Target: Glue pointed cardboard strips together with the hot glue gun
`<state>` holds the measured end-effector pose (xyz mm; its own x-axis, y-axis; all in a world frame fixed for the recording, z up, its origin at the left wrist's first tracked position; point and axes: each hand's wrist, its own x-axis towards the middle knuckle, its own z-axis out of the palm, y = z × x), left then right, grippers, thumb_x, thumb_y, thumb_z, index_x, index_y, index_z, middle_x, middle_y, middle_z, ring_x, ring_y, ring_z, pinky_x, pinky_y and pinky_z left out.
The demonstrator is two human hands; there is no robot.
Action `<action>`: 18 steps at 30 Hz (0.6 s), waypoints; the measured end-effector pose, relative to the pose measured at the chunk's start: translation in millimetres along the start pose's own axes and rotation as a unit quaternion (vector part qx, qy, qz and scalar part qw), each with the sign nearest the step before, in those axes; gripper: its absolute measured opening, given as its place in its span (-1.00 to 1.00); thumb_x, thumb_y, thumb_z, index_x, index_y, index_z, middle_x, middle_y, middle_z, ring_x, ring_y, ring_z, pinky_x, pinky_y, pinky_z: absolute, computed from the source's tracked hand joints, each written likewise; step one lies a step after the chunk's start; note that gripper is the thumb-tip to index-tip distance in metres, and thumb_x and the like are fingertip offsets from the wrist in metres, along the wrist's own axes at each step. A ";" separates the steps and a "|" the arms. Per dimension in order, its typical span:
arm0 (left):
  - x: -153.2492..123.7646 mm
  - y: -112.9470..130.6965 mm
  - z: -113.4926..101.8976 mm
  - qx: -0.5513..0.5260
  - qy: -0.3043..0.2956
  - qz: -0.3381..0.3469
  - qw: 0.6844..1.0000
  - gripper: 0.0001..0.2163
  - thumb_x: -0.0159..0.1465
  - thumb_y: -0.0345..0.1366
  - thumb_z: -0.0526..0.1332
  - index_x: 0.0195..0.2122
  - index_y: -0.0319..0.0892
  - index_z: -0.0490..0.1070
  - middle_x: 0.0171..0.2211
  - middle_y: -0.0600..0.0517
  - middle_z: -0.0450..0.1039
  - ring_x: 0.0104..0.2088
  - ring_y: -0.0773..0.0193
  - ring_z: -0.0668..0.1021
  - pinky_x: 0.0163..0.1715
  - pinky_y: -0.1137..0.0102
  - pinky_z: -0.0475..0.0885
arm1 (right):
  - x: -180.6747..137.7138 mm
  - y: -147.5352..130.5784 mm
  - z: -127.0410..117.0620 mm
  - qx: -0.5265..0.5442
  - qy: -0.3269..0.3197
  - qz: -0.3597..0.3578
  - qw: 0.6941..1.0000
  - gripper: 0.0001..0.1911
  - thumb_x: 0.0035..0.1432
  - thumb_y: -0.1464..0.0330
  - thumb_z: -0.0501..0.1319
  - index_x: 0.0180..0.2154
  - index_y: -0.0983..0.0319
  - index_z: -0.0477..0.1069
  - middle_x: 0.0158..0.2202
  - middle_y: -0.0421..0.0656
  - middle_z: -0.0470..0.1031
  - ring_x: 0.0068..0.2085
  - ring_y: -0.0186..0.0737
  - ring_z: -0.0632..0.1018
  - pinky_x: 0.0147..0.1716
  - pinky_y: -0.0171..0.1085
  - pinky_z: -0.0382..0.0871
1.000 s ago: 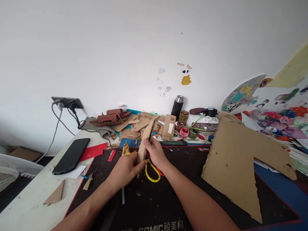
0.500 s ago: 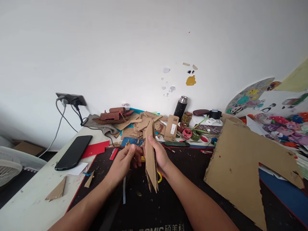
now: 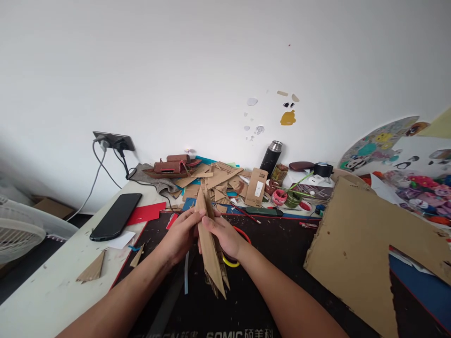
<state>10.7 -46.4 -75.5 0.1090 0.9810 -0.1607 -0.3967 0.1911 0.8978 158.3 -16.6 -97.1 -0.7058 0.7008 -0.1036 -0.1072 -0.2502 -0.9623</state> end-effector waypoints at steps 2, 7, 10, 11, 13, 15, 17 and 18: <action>0.6 0.9 -0.9 0.027 0.033 0.040 0.998 -0.58 0.17 0.06 0.46 -0.19 -0.23 0.63 -0.45 -0.01 0.60 -0.53 0.23 0.55 -0.53 0.40 0.42 | -0.5 -0.6 0.2 -0.051 -0.001 -0.033 0.998 -0.34 0.24 -0.24 0.21 -0.18 0.24 0.56 -0.46 -0.18 0.49 -0.42 -0.17 0.52 -0.35 -0.21 0.42; 2.7 -0.9 -4.5 0.069 0.092 0.105 0.988 -0.62 0.20 0.03 0.47 -0.23 -0.22 0.61 -0.24 -0.10 0.68 -0.22 0.07 0.67 -0.18 0.31 0.55 | 0.2 6.6 2.6 -0.133 0.042 -0.095 0.986 -0.49 0.29 -0.09 0.31 -0.03 0.19 0.56 -0.15 -0.11 0.56 -0.15 -0.12 0.53 -0.14 -0.19 0.39; 3.0 -1.0 -6.6 -0.010 0.029 0.060 0.998 -0.53 0.26 0.15 0.37 -0.11 -0.21 0.61 -0.16 -0.15 0.68 -0.16 -0.01 0.69 -0.19 0.25 0.58 | 0.4 5.5 2.7 -0.113 0.064 -0.074 0.989 -0.43 0.29 -0.15 0.25 -0.17 0.24 0.58 -0.25 -0.13 0.52 -0.24 -0.16 0.49 -0.22 -0.22 0.35; 2.7 -0.3 -6.8 -0.038 0.008 0.048 0.998 -0.50 0.26 0.17 0.36 -0.07 -0.20 0.60 -0.15 -0.16 0.68 -0.16 -0.03 0.69 -0.20 0.24 0.59 | 0.4 3.6 2.6 -0.100 0.071 -0.071 0.990 -0.39 0.27 -0.18 0.24 -0.22 0.26 0.58 -0.28 -0.14 0.50 -0.25 -0.16 0.48 -0.23 -0.22 0.34; 1.7 1.6 -6.1 -0.069 -0.017 0.037 0.997 -0.50 0.25 0.14 0.38 -0.02 -0.19 0.58 -0.15 -0.16 0.68 -0.16 -0.04 0.70 -0.19 0.21 0.60 | 0.2 -0.7 2.6 -0.079 0.081 -0.068 0.991 -0.35 0.22 -0.23 0.25 -0.26 0.26 0.58 -0.33 -0.15 0.49 -0.25 -0.14 0.48 -0.22 -0.22 0.34; 0.6 3.2 -4.2 -0.066 -0.012 0.035 0.997 -0.53 0.23 0.08 0.42 -0.02 -0.20 0.57 -0.16 -0.15 0.69 -0.16 -0.04 0.70 -0.20 0.22 0.60 | 0.1 -3.8 2.9 -0.077 0.073 -0.066 0.992 -0.35 0.20 -0.23 0.26 -0.26 0.26 0.59 -0.36 -0.16 0.50 -0.23 -0.12 0.49 -0.17 -0.20 0.35; 0.0 3.6 -2.2 -0.046 0.015 0.036 0.998 -0.55 0.21 0.05 0.44 -0.06 -0.21 0.57 -0.19 -0.14 0.69 -0.17 -0.05 0.70 -0.22 0.23 0.59 | 0.2 -4.7 3.2 -0.088 0.060 -0.072 0.992 -0.36 0.22 -0.23 0.25 -0.27 0.25 0.60 -0.35 -0.15 0.51 -0.20 -0.09 0.50 -0.12 -0.17 0.37; 0.0 3.5 -1.5 -0.034 0.029 0.039 0.998 -0.56 0.21 0.06 0.43 -0.09 -0.21 0.57 -0.21 -0.13 0.69 -0.17 -0.05 0.70 -0.23 0.23 0.59 | 0.4 -4.5 3.2 -0.098 0.057 -0.081 0.990 -0.36 0.24 -0.22 0.23 -0.28 0.24 0.60 -0.33 -0.14 0.52 -0.17 -0.07 0.51 -0.09 -0.15 0.37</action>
<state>8.0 -45.7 -73.0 0.0222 0.9929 -0.1167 -0.4639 0.1137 0.8785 156.3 -17.3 -92.0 -0.6059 0.7946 0.0392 -0.0673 -0.0021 -0.9977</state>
